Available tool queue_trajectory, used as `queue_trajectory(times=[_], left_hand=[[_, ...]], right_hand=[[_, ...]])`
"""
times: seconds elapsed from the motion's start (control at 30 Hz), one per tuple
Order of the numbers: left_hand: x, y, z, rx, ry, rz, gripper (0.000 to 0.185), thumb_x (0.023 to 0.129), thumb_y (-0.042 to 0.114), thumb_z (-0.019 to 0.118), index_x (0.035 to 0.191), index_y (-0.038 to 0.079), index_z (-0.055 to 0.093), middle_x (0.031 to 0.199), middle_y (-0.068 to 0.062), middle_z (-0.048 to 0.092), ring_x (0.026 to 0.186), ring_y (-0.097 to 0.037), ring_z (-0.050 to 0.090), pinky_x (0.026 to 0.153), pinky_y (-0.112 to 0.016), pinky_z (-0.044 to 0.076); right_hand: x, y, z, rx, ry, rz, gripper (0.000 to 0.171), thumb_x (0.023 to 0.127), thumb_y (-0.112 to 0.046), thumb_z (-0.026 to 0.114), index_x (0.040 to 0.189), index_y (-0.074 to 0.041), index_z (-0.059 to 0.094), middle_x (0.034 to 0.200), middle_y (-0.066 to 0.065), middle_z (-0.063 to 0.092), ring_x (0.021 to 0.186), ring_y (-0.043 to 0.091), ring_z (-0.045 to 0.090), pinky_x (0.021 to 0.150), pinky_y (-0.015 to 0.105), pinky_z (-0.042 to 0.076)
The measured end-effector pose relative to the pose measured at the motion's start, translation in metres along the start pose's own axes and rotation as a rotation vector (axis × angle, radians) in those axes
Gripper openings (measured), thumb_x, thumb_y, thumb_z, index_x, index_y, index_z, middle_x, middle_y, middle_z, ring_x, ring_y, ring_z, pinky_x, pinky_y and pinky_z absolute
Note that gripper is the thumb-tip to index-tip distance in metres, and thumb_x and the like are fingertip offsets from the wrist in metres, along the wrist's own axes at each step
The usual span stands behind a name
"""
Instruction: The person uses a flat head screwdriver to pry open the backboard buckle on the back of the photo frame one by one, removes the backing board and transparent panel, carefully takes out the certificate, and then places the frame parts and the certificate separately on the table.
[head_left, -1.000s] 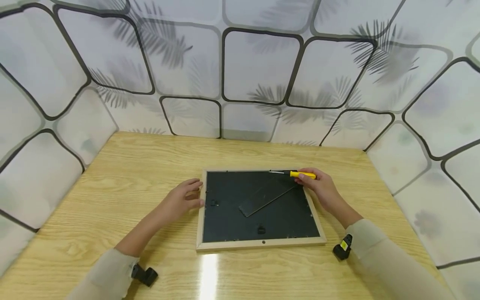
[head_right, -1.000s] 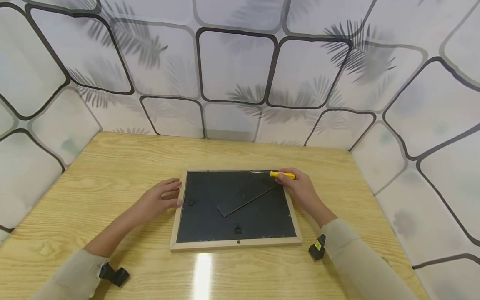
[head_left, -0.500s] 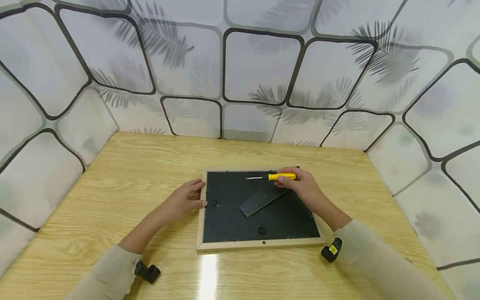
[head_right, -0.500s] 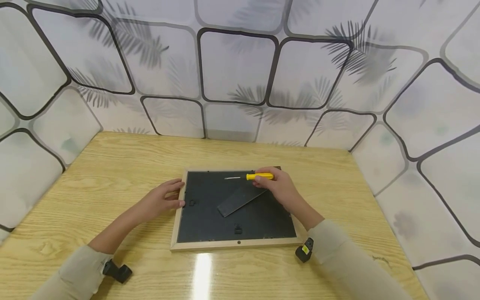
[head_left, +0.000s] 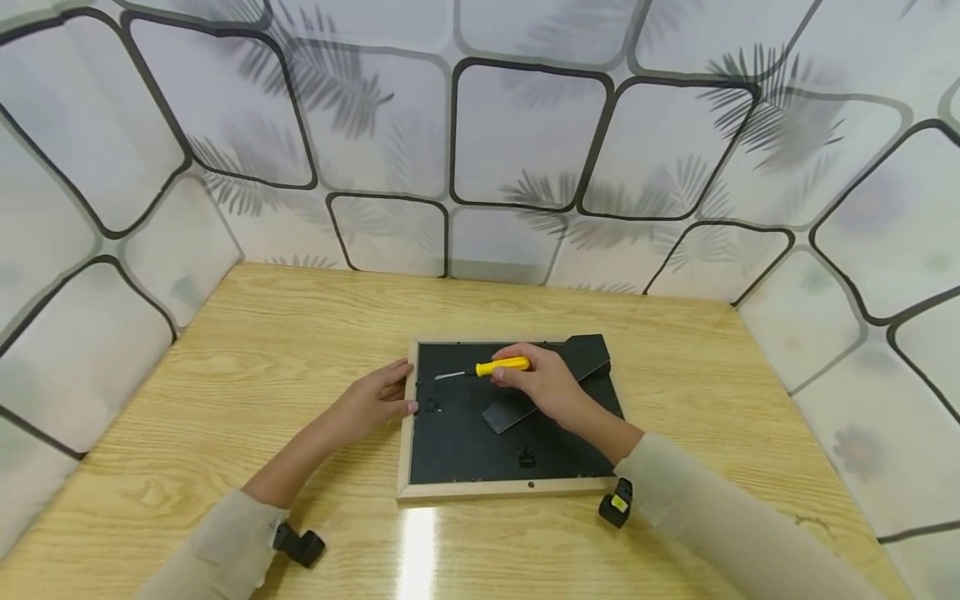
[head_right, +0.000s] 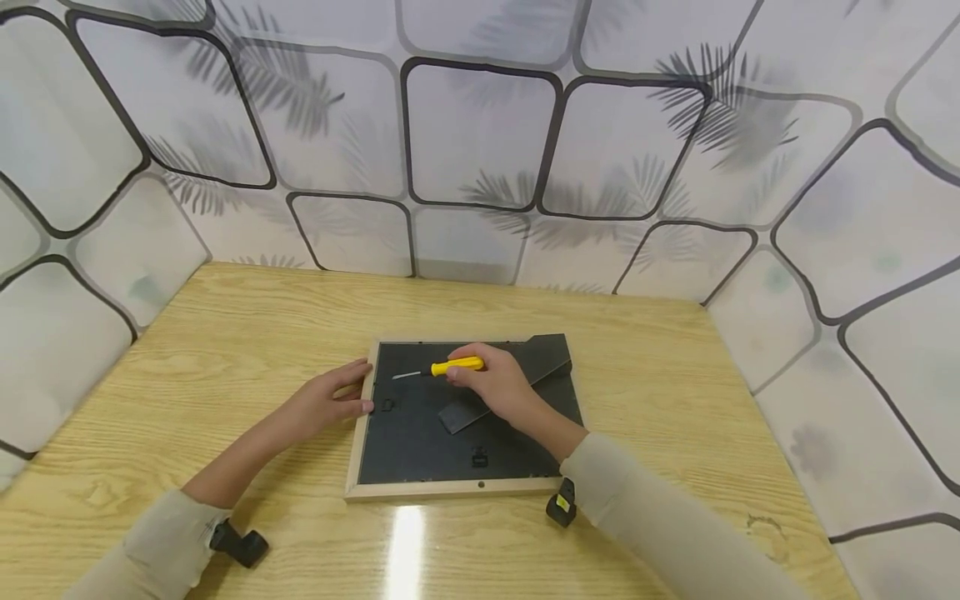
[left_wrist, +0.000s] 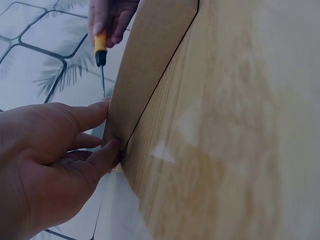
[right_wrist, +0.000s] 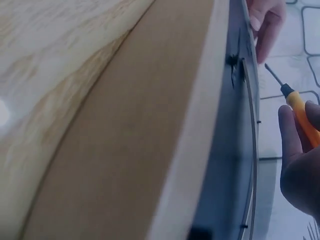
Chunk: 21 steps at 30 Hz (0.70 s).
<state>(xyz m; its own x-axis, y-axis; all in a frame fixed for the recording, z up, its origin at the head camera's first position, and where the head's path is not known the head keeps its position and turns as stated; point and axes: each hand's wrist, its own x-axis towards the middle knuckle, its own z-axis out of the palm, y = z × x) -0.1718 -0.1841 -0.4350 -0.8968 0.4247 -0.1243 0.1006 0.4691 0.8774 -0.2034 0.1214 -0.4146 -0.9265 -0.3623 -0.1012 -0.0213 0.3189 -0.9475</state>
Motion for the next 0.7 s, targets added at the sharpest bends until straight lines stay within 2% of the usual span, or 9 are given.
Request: queue_trajectory(times=[0.5,0.7], left_hand=[[0.001,-0.005,0.0,0.019,0.008,0.001,0.075,0.099,0.02,0.066,0.159,0.003,0.025,0.168,-0.016,0.014,0.147,-0.037,0.035,0.11,-0.044,0.045],[0.001,-0.006,0.0,0.018,0.007,-0.005,0.075,0.099,0.02,0.066,0.159,0.003,0.024,0.168,-0.016,0.014,0.149,-0.037,0.032,0.111,-0.044,0.043]], right_hand=[[0.014,0.005,0.019,-0.137,0.024,0.032,0.029,0.092,-0.021,0.076,0.12,-0.015,0.072,0.119,0.004,0.069,0.1,0.017,0.065,0.09,0.033,0.055],[0.015,0.007,0.021,-0.118,0.027,0.039,0.029,0.09,-0.018,0.077,0.119,-0.014,0.073,0.116,0.005,0.072,0.099,0.016,0.068,0.091,0.034,0.057]])
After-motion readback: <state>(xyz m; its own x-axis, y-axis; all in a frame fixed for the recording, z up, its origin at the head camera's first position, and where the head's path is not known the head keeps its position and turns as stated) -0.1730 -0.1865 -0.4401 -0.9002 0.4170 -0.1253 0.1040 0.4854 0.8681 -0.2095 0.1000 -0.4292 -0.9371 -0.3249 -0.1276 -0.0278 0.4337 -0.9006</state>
